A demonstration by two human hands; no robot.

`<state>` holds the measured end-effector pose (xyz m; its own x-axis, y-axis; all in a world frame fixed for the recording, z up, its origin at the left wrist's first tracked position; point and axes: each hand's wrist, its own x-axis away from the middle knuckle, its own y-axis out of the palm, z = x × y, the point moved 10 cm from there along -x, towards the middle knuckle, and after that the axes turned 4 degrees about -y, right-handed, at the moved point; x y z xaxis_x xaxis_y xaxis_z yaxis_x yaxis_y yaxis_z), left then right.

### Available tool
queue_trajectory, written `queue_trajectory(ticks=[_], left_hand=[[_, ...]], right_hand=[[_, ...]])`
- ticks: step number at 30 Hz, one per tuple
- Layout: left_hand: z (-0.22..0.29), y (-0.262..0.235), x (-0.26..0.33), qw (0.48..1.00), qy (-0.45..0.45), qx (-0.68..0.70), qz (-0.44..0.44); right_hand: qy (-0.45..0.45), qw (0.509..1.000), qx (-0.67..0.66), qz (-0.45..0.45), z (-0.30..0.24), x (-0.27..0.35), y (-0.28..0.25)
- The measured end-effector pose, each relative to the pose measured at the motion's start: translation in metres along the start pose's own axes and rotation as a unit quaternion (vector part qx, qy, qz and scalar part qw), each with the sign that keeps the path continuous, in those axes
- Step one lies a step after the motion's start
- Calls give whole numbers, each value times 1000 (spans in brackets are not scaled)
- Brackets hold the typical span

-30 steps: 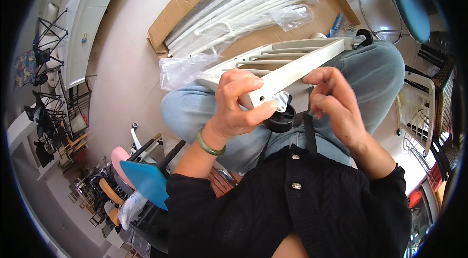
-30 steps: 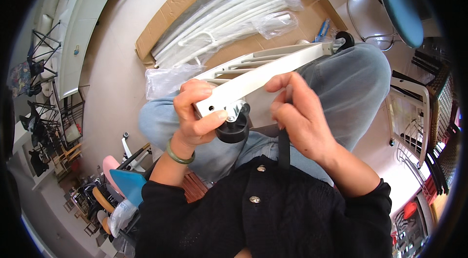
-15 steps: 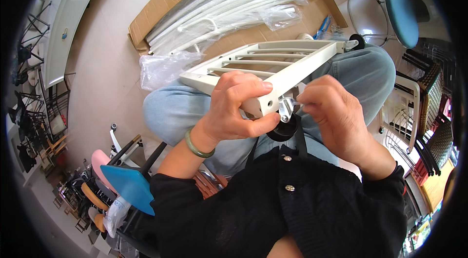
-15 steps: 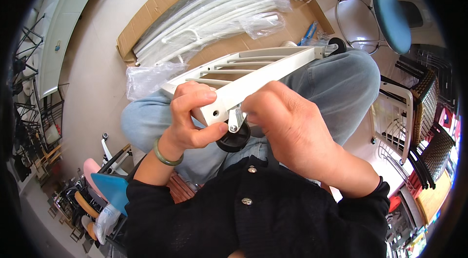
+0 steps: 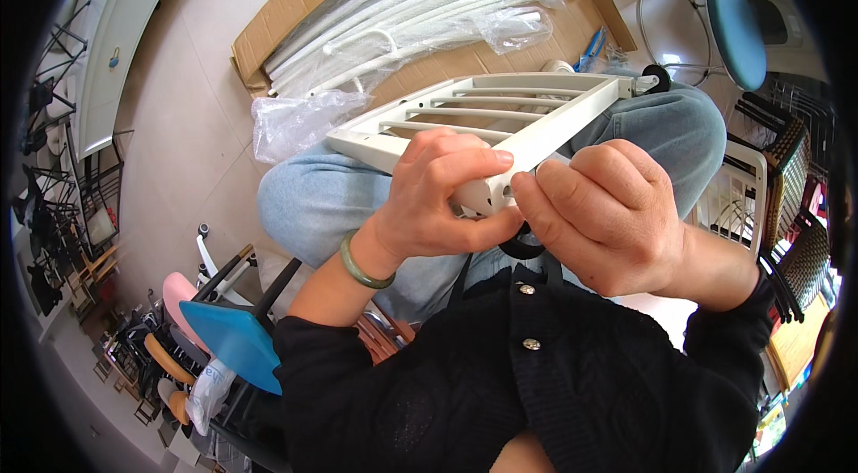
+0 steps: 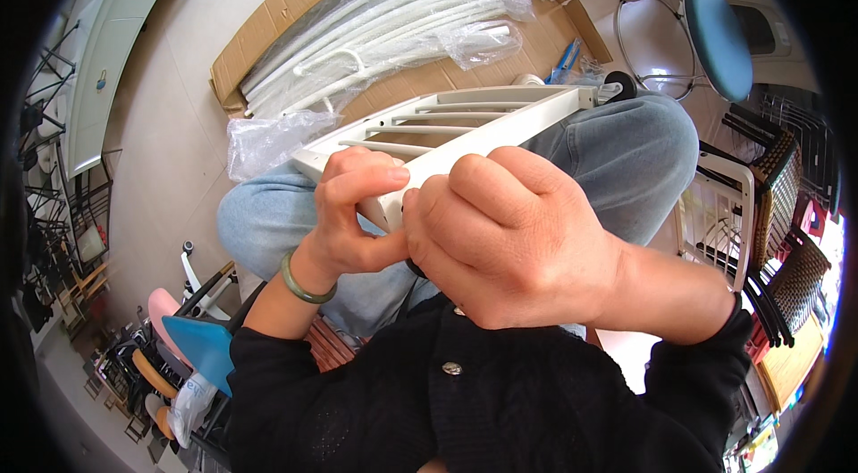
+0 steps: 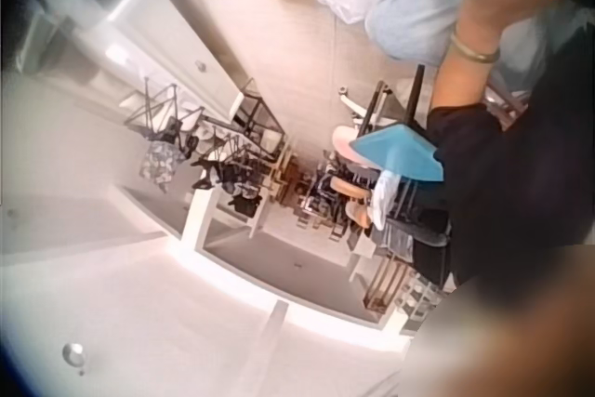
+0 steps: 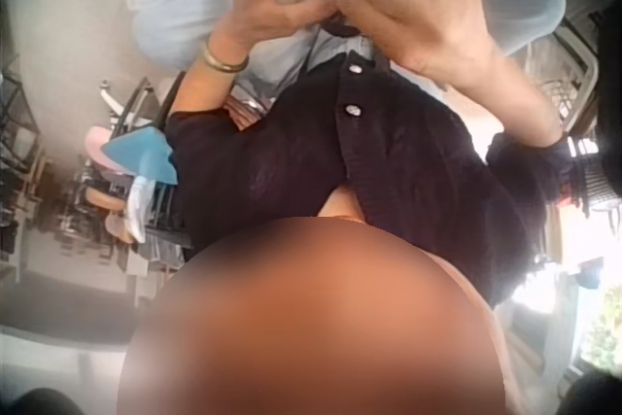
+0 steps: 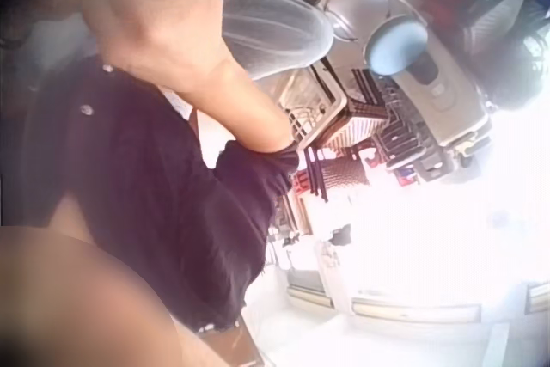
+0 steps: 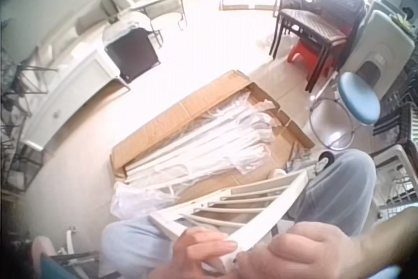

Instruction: The person assembles a white metal chair frame by attaching casters to the leg ends. They insert bolts through the leg holes, secure the casters, and tighten the fasteners by hand. The person handles multiple legs and casters one at a time, rotating the frame to access each attachment point.

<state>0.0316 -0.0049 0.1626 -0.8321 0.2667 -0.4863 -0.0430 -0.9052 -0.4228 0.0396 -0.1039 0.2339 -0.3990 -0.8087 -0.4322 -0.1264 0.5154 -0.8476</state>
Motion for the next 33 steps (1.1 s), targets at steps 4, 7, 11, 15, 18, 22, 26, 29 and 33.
queue_trajectory(ticks=[4,7,11,15,18,22,26,29,33], left_hand=[[1,-1,-1,1000,5,-15,2],[2,-1,-2,1000,2,-14,8],[3,5,-1,1000,-7,-23,11],[13,11,6,995,65,-67,32],[17,13,8,991,98,-85,33],[17,13,8,994,82,-69,15],[19,12,9,993,89,-70,12],[19,13,9,993,88,-72,11],[21,14,9,992,100,-79,19]], right_hand=[[18,999,-27,-38,2,0,4],[107,985,-116,-63,12,4,11],[308,905,-288,-51,34,23,23],[636,531,-540,-145,34,66,53],[640,520,-544,-158,28,71,51],[407,844,-326,-128,38,48,24],[217,958,-141,-127,17,28,8],[123,981,-78,-131,8,18,6],[-82,988,109,-77,-21,20,3]])
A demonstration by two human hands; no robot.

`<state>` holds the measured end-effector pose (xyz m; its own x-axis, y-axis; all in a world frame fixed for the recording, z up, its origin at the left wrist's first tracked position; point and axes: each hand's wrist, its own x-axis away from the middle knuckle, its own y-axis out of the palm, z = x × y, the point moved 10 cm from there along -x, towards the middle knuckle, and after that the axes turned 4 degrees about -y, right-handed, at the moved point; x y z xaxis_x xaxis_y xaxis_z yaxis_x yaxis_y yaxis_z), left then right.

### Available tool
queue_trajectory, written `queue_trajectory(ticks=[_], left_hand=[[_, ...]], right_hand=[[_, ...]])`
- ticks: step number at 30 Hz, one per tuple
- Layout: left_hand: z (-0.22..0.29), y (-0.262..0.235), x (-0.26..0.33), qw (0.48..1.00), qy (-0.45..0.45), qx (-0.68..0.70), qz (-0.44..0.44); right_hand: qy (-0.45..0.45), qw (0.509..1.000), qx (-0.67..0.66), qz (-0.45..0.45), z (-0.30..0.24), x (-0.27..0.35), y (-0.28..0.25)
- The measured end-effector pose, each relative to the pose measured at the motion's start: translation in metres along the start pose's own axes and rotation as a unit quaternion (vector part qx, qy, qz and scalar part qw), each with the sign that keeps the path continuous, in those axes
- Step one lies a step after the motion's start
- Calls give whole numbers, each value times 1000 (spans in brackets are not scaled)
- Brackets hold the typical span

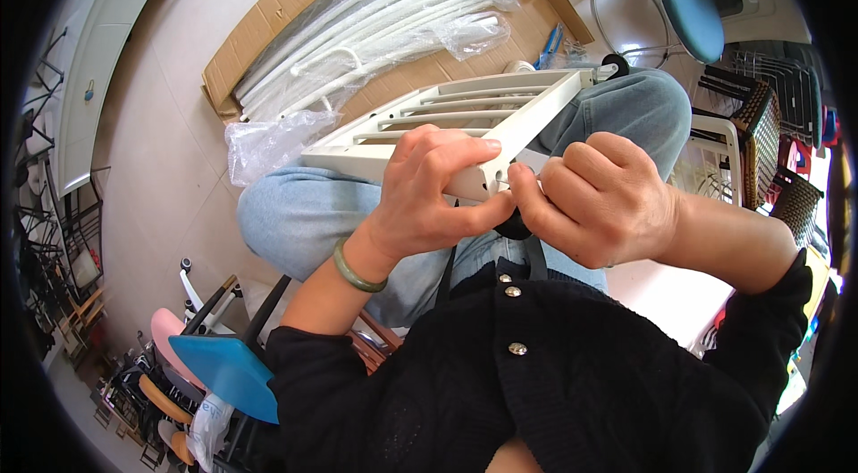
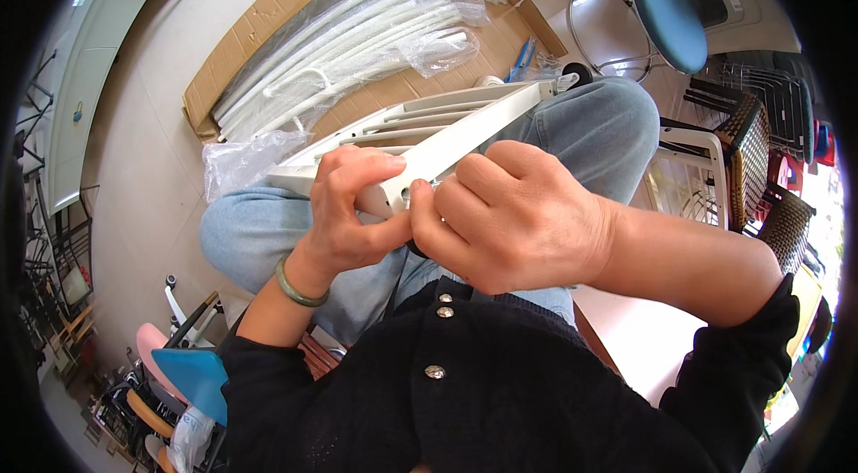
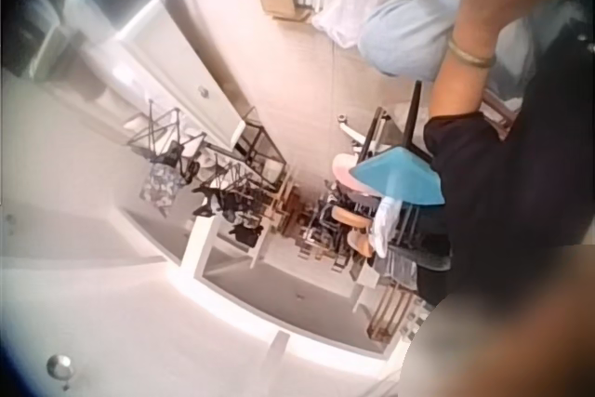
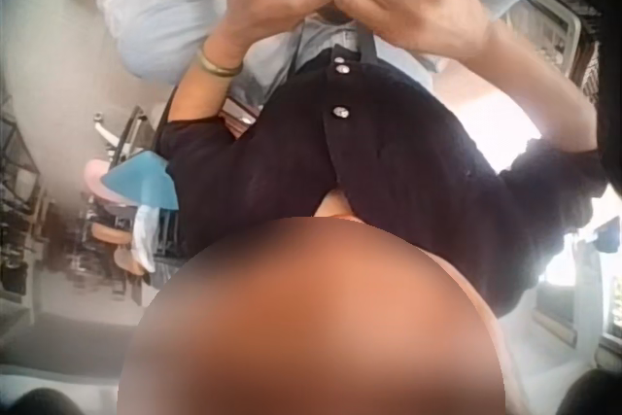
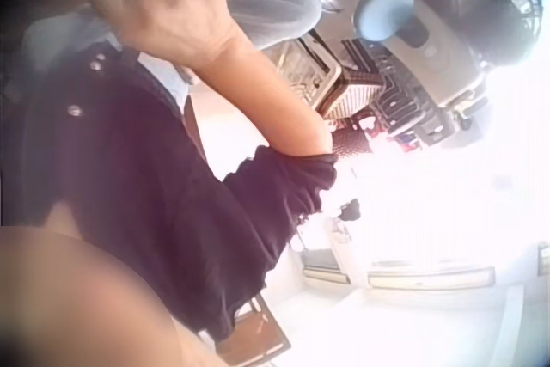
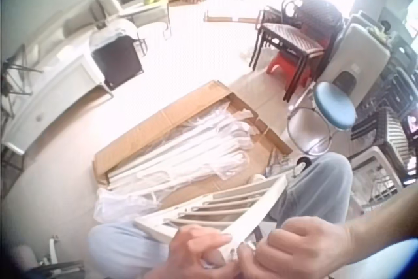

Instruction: The person assembles a white metal chair frame by attaching casters to the leg ends. They insert bolts through the leg holes, secure the casters, and tighten the fasteners by hand. The person handles multiple legs and casters one at a time, rotating the frame to access each attachment point.

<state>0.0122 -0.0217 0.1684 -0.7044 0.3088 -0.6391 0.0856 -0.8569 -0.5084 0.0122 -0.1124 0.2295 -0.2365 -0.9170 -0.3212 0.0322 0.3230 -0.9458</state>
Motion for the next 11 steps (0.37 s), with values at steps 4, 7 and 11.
queue_trajectory(ticks=[4,7,11], left_hand=[[1,0,-2,1000,-3,-10,8],[1,0,-2,1000,3,-9,3],[-1,1,4,1000,5,-8,-15]], right_hand=[[-51,997,16,59,6,0,-3],[-14,999,-37,22,11,0,-3],[417,828,-364,-92,42,27,34]])
